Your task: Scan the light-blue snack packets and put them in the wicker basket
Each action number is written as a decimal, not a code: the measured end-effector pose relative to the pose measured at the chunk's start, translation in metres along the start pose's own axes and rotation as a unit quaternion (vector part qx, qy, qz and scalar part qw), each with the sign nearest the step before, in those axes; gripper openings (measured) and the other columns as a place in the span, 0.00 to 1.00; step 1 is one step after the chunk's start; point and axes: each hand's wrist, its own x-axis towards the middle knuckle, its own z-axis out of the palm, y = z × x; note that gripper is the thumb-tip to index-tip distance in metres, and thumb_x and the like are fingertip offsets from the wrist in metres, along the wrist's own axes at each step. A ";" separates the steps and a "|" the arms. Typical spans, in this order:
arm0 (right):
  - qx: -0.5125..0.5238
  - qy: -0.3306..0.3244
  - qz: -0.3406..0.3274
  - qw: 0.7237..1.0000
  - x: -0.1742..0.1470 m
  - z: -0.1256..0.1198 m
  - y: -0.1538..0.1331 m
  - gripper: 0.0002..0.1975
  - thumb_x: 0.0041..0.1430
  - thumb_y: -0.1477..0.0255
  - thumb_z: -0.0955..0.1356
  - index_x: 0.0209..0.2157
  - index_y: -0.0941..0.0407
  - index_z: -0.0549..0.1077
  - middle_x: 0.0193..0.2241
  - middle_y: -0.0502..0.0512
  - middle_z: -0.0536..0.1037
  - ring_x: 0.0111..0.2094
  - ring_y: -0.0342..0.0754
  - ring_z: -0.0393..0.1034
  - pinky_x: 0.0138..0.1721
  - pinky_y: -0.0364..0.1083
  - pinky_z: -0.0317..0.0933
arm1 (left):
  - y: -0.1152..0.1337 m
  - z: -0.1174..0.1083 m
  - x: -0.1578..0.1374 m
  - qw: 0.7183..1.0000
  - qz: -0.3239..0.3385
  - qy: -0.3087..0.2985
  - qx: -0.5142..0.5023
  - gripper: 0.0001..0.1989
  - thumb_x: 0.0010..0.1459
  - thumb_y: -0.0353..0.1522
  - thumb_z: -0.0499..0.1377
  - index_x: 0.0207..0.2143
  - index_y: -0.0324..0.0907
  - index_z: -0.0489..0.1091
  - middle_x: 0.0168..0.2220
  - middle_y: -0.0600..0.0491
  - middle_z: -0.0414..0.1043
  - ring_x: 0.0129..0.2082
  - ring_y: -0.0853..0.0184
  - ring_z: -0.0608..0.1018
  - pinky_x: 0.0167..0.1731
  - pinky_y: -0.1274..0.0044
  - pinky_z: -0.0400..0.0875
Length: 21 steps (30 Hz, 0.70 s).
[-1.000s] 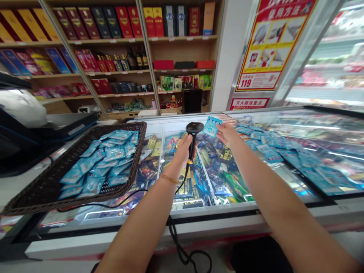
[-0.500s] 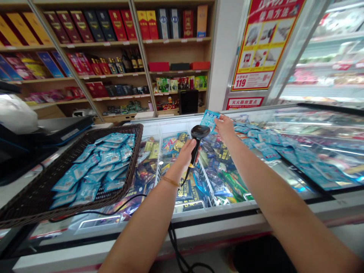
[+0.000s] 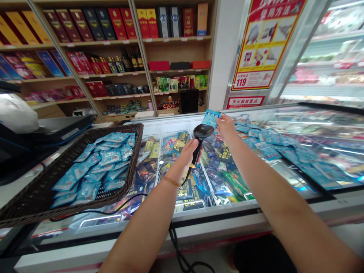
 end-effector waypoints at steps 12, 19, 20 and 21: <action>0.107 -0.072 0.073 0.989 -0.017 0.044 -0.005 0.12 0.54 0.74 0.72 0.31 0.53 0.63 0.21 0.45 0.74 0.28 0.47 0.76 0.36 0.48 0.73 | 0.039 0.002 -0.003 0.975 0.011 0.217 0.032 0.20 0.61 0.49 0.57 0.30 0.41 0.64 0.22 0.57 0.65 0.14 0.75 0.65 0.14 0.81 0.58; 0.151 -0.212 0.164 0.952 -0.058 0.170 -0.041 0.09 0.55 0.83 0.69 0.30 0.56 0.67 0.18 0.46 0.72 0.21 0.42 0.71 0.34 0.45 0.73 | 0.129 -0.058 -0.038 0.928 0.059 0.366 -0.036 0.20 0.62 0.49 0.56 0.31 0.41 0.65 0.22 0.56 0.66 0.14 0.74 0.67 0.14 0.81 0.59; 0.151 -0.223 0.169 0.948 -0.066 0.191 -0.045 0.09 0.55 0.84 0.69 0.29 0.56 0.66 0.18 0.46 0.72 0.21 0.42 0.71 0.34 0.46 0.73 | 0.140 -0.068 -0.046 0.919 0.064 0.385 -0.045 0.19 0.63 0.48 0.55 0.31 0.41 0.65 0.21 0.56 0.66 0.14 0.74 0.67 0.14 0.81 0.60; 0.152 -0.234 0.174 0.945 -0.075 0.211 -0.048 0.09 0.54 0.84 0.68 0.29 0.56 0.66 0.17 0.46 0.72 0.21 0.42 0.71 0.34 0.46 0.73 | 0.150 -0.078 -0.055 0.910 0.069 0.406 -0.052 0.19 0.64 0.47 0.53 0.31 0.41 0.65 0.21 0.57 0.65 0.14 0.74 0.67 0.15 0.81 0.61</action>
